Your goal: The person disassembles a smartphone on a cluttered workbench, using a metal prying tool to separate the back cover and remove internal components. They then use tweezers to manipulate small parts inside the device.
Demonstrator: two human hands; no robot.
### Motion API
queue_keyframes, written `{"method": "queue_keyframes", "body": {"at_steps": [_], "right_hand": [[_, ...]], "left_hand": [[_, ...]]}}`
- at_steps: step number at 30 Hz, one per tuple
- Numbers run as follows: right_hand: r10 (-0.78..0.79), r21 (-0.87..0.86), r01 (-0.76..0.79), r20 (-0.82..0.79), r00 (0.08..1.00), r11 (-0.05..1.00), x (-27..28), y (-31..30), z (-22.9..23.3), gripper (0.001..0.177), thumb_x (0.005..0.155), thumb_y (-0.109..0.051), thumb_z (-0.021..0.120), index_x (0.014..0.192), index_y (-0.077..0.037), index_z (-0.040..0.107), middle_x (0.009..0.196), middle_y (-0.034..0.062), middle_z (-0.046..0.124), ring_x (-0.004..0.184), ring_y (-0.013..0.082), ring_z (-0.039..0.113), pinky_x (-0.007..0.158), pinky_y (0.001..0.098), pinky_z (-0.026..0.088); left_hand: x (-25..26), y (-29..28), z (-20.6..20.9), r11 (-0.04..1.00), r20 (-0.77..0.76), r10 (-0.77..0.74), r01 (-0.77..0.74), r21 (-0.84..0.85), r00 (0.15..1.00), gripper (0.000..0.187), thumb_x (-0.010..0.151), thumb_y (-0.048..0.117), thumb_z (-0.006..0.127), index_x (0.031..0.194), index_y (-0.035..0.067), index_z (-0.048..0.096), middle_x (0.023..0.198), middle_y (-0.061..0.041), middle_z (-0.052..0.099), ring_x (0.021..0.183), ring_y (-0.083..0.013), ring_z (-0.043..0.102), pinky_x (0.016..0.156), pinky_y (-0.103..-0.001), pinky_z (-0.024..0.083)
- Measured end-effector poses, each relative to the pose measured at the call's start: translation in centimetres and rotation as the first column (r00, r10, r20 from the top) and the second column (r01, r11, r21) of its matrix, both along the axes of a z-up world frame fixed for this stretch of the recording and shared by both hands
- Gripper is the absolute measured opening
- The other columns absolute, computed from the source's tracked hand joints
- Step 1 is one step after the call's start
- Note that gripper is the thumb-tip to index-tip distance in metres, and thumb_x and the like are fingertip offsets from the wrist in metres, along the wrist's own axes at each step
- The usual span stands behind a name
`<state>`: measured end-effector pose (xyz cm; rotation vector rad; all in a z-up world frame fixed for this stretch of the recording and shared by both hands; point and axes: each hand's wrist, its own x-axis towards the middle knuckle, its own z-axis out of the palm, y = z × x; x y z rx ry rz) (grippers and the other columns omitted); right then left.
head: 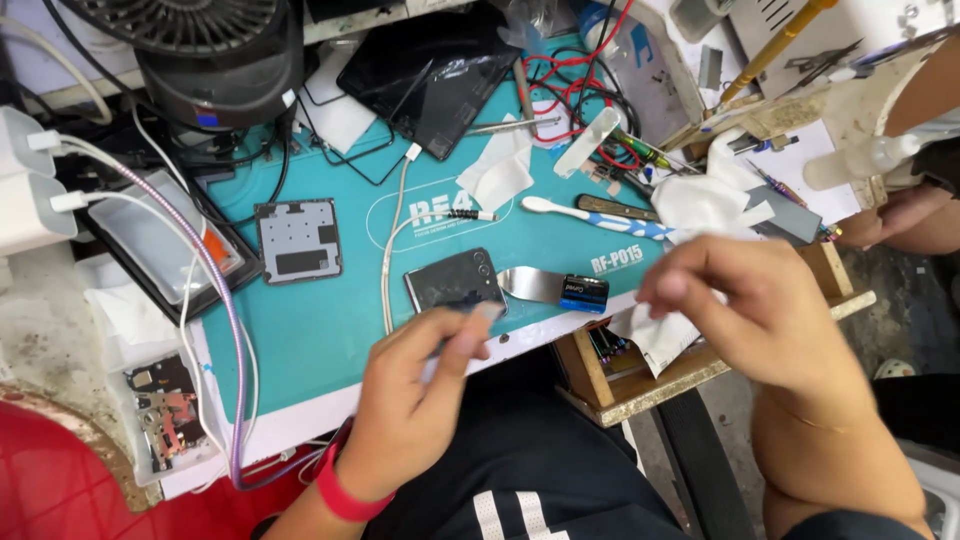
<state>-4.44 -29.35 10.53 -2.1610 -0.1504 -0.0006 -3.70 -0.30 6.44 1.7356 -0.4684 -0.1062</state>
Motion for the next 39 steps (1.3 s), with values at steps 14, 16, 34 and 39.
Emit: {"method": "queue_keyframes", "body": {"at_steps": [14,16,34,39], "right_hand": [[-0.035,-0.589,-0.185,-0.341,0.939,0.786,-2.2,-5.3,-4.1,0.028,0.092,-0.040,0.062,0.106,-0.023,0.080,0.102,-0.0041,0.085,0.090,0.0234,0.079,0.082,0.0365,0.055],[-0.007,-0.629,-0.192,-0.300,0.954,0.753,-1.8,-5.8,-4.0,0.025,0.091,-0.038,0.065,0.103,-0.023,0.080,0.095,-0.0017,0.084,0.084,0.0268,0.077,0.077,0.0392,0.055],[-0.138,-0.841,-0.337,-0.427,0.894,0.423,-3.1,-5.9,-9.8,0.022,0.098,-0.041,0.052,0.101,-0.023,0.066,0.075,0.0128,0.073,0.075,0.0427,0.069,0.065,0.0532,0.053],[-0.064,-0.742,-0.410,-0.518,0.853,0.531,-3.5,-4.0,-10.3,0.027,0.099,-0.026,0.048,0.118,-0.023,0.068,0.065,0.0153,0.071,0.064,0.0414,0.068,0.057,0.0500,0.049]], "left_hand": [[-2.3,2.4,-3.0,0.975,-0.230,0.221,-0.217,0.042,0.948,0.030,0.104,0.032,0.049,0.097,0.007,0.065,0.074,-0.002,0.070,0.081,-0.0117,0.073,0.093,-0.033,0.061],[-2.5,2.6,-3.3,0.975,-0.241,0.221,-0.218,0.039,0.945,0.030,0.103,0.033,0.050,0.093,0.008,0.063,0.076,-0.002,0.071,0.100,-0.0165,0.075,0.091,-0.031,0.060],[-3.5,4.5,-4.5,0.962,-0.288,0.270,-0.267,0.051,0.919,0.028,0.104,0.030,0.051,0.093,0.008,0.064,0.070,0.003,0.053,0.066,-0.0091,0.051,0.069,-0.025,0.050],[-3.7,4.6,-4.6,0.962,-0.297,0.272,-0.270,0.048,0.916,0.027,0.105,0.029,0.051,0.094,0.007,0.063,0.070,0.002,0.054,0.067,-0.0098,0.054,0.067,-0.025,0.049]]}}
